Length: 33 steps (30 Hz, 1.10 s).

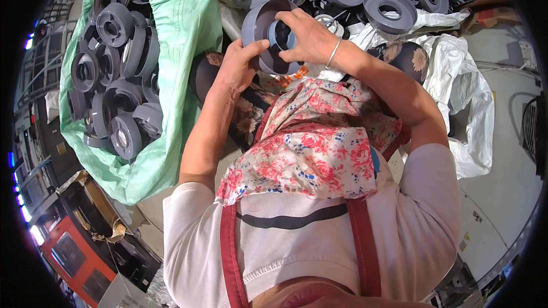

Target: The person takes grey plastic circular parts from a large green bag and places them into a pile on a white bag by hand.

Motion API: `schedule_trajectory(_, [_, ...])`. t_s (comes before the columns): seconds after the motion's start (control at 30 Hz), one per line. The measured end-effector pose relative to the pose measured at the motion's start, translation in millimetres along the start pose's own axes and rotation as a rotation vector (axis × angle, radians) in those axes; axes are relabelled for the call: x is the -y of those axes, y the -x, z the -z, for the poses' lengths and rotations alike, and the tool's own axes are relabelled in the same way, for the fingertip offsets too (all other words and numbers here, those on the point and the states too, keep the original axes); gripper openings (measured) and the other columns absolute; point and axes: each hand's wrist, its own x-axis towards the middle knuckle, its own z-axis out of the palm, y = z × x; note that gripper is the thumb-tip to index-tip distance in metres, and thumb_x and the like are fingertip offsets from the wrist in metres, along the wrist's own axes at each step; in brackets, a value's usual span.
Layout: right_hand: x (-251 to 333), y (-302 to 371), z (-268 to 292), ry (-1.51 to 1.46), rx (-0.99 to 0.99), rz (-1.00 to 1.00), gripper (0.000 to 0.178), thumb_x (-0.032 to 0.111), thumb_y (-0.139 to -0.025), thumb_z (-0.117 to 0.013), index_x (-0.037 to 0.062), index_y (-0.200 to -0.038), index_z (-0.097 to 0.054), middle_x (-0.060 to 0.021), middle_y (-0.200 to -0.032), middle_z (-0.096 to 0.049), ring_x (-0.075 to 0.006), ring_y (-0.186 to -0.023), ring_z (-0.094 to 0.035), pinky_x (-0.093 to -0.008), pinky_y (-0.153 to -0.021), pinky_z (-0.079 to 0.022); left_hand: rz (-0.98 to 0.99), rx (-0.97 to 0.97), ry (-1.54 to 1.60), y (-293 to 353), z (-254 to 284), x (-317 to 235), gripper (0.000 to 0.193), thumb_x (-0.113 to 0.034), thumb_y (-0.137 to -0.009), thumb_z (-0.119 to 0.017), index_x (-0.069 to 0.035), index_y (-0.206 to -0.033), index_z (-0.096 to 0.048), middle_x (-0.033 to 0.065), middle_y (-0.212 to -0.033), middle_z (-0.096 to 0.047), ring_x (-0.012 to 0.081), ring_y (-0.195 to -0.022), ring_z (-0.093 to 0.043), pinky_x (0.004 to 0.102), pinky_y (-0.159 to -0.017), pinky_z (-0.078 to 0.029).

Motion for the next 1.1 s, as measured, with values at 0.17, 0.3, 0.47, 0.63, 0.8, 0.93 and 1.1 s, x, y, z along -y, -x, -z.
schedule_trajectory(0.17, [16.3,14.9,17.4,0.217,0.124,0.387,0.068,0.004,-0.054,-0.072,0.0032,-0.115,-0.042,-0.0135,-0.105,-0.045,-0.0328,-0.099,-0.046,-0.0367,-0.078,-0.047,0.147,0.041,0.059,11.9,7.9,-1.7,0.033,-0.015,-0.083,-0.059,0.004,-0.109,-0.051,0.0100,-0.101,-0.060,0.0171,-0.089,-0.060,0.0327,-0.080,-0.050])
schedule_trajectory(0.3, [18.5,19.4,22.9,0.195,0.012,0.471,0.058,0.011,-0.063,-0.073,0.0024,-0.113,-0.045,-0.0148,-0.101,-0.051,-0.0302,-0.087,-0.054,-0.0331,-0.067,-0.051,0.165,0.075,0.105,17.5,0.4,-7.6,0.038,-0.018,-0.083,-0.061,0.005,-0.111,-0.049,0.0106,-0.103,-0.059,0.0181,-0.090,-0.060,0.0340,-0.082,-0.049])
schedule_trajectory(0.47, [14.6,18.7,25.8,-0.995,0.555,-0.827,0.087,0.069,-0.072,-0.048,-0.0170,-0.074,-0.056,-0.0215,-0.057,-0.058,-0.0264,-0.043,-0.058,-0.0318,-0.041,-0.047,-0.039,-0.018,-0.014,24.1,-13.2,1.8,0.044,-0.017,-0.080,-0.066,0.007,-0.112,-0.048,0.0137,-0.103,-0.058,0.0198,-0.090,-0.059,0.0333,-0.080,-0.049])
schedule_trajectory(0.63, [11.2,27.3,-3.9,-0.263,0.050,-0.123,0.078,0.057,-0.067,-0.066,-0.0117,-0.102,-0.052,-0.0224,-0.076,-0.062,-0.0228,-0.051,-0.062,-0.0293,-0.042,-0.048,-0.041,-0.060,-0.160,42.4,-15.6,4.4,0.044,-0.016,-0.078,-0.067,0.006,-0.112,-0.049,0.0098,-0.099,-0.059,0.0152,-0.085,-0.058,0.0293,-0.078,-0.047])
schedule_trajectory(0.8, [21.0,34.0,-3.2,-0.920,0.707,-0.636,0.090,0.068,-0.080,-0.039,-0.0178,-0.106,-0.049,-0.0230,-0.079,-0.062,-0.0247,-0.056,-0.063,-0.0299,-0.049,-0.052,-0.357,-0.499,-0.921,72.9,-23.3,-65.3,0.045,-0.013,-0.072,-0.072,0.002,-0.108,-0.052,0.0043,-0.092,-0.059,0.0123,-0.078,-0.055,0.0244,-0.073,-0.045])
schedule_trajectory(0.93, [-48.0,10.9,-16.2,0.314,0.236,-0.222,0.018,0.014,-0.073,-0.056,0.0002,-0.084,-0.060,-0.0192,-0.086,-0.063,-0.0346,-0.083,-0.062,-0.0414,-0.073,-0.050,-1.459,-0.832,-0.932,60.0,7.4,-137.7,0.075,-0.017,-0.066,-0.079,0.004,-0.126,-0.039,0.0169,-0.129,-0.039,0.0207,-0.117,-0.039,0.0338,-0.100,-0.030])
schedule_trajectory(1.1, [-135.5,-19.1,-36.4,0.523,0.228,-0.270,0.023,0.008,-0.076,-0.055,0.0014,-0.098,-0.058,-0.0188,-0.103,-0.059,-0.0312,-0.096,-0.058,-0.0382,-0.080,-0.049,-0.802,-0.314,-0.935,-37.0,-28.3,-87.0,0.061,-0.036,-0.066,-0.075,-0.001,-0.112,-0.056,0.0143,-0.113,-0.058,0.0227,-0.107,-0.052,0.0345,-0.090,-0.041])
